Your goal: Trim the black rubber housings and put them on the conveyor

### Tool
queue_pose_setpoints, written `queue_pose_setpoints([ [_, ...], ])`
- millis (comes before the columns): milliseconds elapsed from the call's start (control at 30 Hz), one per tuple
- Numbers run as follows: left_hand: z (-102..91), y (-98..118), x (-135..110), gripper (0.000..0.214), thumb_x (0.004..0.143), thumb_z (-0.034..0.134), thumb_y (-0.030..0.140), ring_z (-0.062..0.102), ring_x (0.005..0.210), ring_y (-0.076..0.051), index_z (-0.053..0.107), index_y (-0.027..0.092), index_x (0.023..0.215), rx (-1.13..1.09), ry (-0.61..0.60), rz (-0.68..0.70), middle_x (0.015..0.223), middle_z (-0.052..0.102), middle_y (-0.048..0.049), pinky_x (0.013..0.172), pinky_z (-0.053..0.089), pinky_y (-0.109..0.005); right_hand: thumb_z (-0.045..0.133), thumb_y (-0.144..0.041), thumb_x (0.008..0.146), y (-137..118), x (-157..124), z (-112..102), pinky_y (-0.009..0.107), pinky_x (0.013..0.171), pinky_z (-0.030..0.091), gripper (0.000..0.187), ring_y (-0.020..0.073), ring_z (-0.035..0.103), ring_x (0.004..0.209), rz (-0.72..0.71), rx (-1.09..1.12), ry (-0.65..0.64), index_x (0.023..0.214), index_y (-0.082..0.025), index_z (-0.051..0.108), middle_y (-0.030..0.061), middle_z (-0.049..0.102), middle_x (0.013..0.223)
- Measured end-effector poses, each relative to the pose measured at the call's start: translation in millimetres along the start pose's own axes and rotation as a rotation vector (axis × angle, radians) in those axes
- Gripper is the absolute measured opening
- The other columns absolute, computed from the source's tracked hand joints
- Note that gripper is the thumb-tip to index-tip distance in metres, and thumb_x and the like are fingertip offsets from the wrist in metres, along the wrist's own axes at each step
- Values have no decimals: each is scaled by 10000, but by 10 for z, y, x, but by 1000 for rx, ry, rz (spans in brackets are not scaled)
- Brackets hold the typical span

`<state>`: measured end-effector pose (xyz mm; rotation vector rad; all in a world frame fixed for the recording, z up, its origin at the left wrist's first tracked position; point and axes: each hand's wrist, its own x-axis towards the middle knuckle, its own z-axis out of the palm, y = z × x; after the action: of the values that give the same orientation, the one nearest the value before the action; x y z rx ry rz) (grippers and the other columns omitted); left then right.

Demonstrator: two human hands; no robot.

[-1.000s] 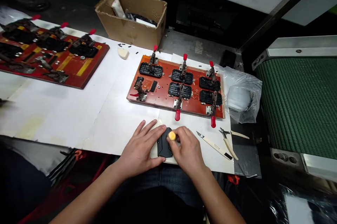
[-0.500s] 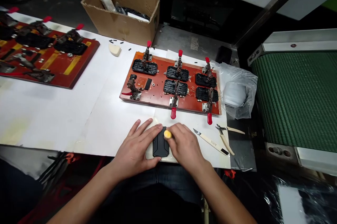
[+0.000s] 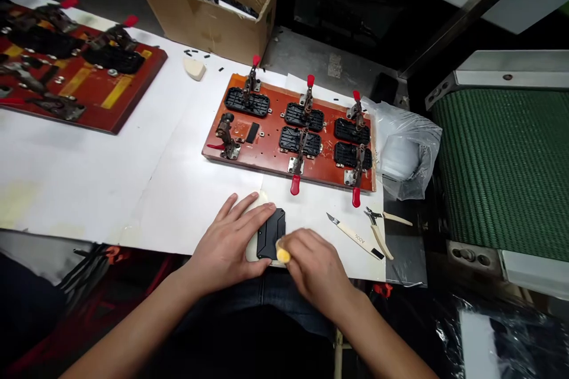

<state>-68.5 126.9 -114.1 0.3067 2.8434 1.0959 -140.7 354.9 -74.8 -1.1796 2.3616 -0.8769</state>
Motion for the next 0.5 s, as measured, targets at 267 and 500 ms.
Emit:
queue_pose_setpoints([
  [267,14,-13,-7,859,837,740,400,225,1604,-292,371,232,1594,17,17,-6,1649,446,-8,1349,22,-514,533,-72,990,-51,-20,22,387,882,518,250,249,627,1008,6,-36,-10,1178,-226,591,69,664,1079],
  [500,-6,-8,-3,900,817,771,400,231,1600,-314,361,232,1600,23,5,14,1642,456,-31,1342,15,-525,656,-213,994,134,171,-29,354,819,540,95,230,669,926,128,30,75,1082,-239,633,51,693,1018],
])
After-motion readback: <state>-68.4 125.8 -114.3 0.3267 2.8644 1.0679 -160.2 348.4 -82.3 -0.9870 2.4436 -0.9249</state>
